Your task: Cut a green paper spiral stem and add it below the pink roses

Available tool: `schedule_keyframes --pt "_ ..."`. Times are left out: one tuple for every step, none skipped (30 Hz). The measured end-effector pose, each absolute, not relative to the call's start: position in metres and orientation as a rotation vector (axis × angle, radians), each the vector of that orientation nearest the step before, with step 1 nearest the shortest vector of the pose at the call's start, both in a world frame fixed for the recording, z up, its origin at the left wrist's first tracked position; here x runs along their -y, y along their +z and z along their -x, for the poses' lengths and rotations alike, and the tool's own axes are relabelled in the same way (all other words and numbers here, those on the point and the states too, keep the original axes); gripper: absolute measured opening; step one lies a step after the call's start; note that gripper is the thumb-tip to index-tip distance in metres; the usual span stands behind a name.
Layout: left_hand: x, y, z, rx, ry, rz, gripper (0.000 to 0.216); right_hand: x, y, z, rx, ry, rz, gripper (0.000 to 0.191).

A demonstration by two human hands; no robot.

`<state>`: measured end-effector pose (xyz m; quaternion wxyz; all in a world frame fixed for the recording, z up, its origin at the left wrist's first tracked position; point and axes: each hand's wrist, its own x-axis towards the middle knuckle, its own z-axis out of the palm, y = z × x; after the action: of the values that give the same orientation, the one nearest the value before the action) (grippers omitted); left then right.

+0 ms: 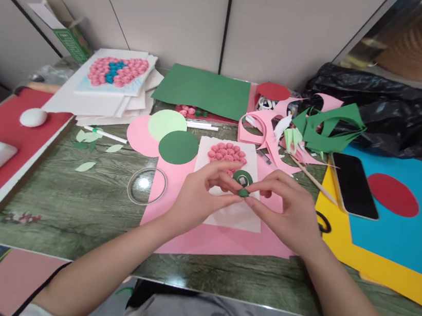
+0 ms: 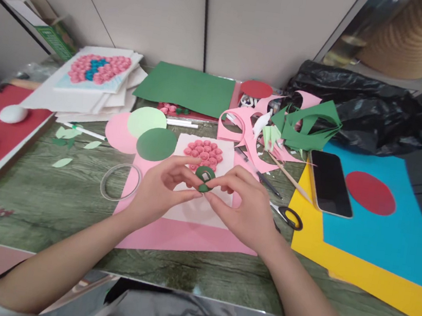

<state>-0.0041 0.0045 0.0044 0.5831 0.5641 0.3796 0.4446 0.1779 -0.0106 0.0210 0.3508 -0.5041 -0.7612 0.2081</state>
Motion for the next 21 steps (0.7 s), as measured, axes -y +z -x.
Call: schedule_keyframes --pt "-0.004 0.005 0.004 -0.884 1.038 -1.290 0.047 0.010 0.020 -0.178 1.939 0.584 1.305 0.010" --pt "-0.004 0.005 0.004 -0.883 1.039 -1.267 0.046 0.010 0.018 -0.178 1.904 0.626 1.299 0.009" --pt "-0.003 0.006 0.004 -0.883 1.040 -1.247 0.044 0.010 0.016 -0.178 1.867 0.660 1.291 0.008" --pt "-0.003 0.006 0.004 -0.882 1.041 -1.231 0.043 0.010 0.014 -0.178 1.835 0.689 1.283 0.007" --pt "-0.003 0.006 0.003 -0.882 1.041 -1.221 0.042 0.009 0.012 -0.178 1.810 0.712 1.277 0.007" --pt "-0.003 0.006 0.003 -0.885 1.042 -1.217 0.041 0.009 0.010 -0.178 1.793 0.728 1.275 0.007" --pt "-0.003 0.006 0.003 -0.892 1.043 -1.222 0.041 0.009 0.010 -0.178 1.786 0.737 1.279 0.007" --pt "-0.003 0.005 0.003 -0.903 1.043 -1.234 0.042 0.009 0.009 -0.178 1.794 0.737 1.287 0.007" --pt "-0.003 0.004 0.003 -0.920 1.040 -1.256 0.042 0.008 0.010 -0.177 1.820 0.726 1.301 0.008" --pt "-0.003 0.003 0.002 -0.940 1.031 -1.286 0.043 0.008 0.011 -0.177 1.860 0.701 1.318 0.008" --pt "-0.003 0.001 0.002 -0.965 1.016 -1.325 0.043 0.008 0.012 -0.176 1.909 0.663 1.335 0.008" --pt "-0.004 0.000 0.002 -0.991 0.996 -1.371 0.044 0.008 0.013 -0.175 1.968 0.616 1.345 0.009" --pt "-0.004 -0.001 0.002 -1.020 0.973 -1.424 0.045 0.008 0.013 -0.175 2.029 0.563 1.351 0.009" --pt "-0.004 -0.002 0.003 -1.051 0.949 -1.484 0.045 0.009 0.013 -0.174 2.091 0.505 1.347 0.010" --pt "-0.004 -0.002 0.003 -1.082 0.922 -1.547 0.046 0.009 0.012 -0.174 2.151 0.446 1.342 0.010" --pt "-0.003 -0.003 0.003 -1.108 0.894 -1.610 0.046 0.008 0.011 -0.174 2.212 0.384 1.337 0.011" --pt "-0.003 -0.003 0.003 -1.131 0.865 -1.670 0.046 0.008 0.009 -0.174 2.270 0.320 1.335 0.011" --pt "-0.003 -0.003 0.003 -1.152 0.835 -1.729 0.046 0.008 0.007 -0.174 2.321 0.256 1.334 0.010" --pt "-0.003 -0.003 0.003 -1.170 0.806 -1.782 0.046 0.008 0.006 -0.174 2.363 0.194 1.329 0.009" --pt "-0.002 -0.002 0.003 -1.184 0.781 -1.830 0.046 0.007 0.004 -0.175 2.396 0.138 1.317 0.008" --pt "-0.002 -0.002 0.003 -1.196 0.762 -1.870 0.046 0.007 0.003 -0.175 2.419 0.091 1.302 0.006"
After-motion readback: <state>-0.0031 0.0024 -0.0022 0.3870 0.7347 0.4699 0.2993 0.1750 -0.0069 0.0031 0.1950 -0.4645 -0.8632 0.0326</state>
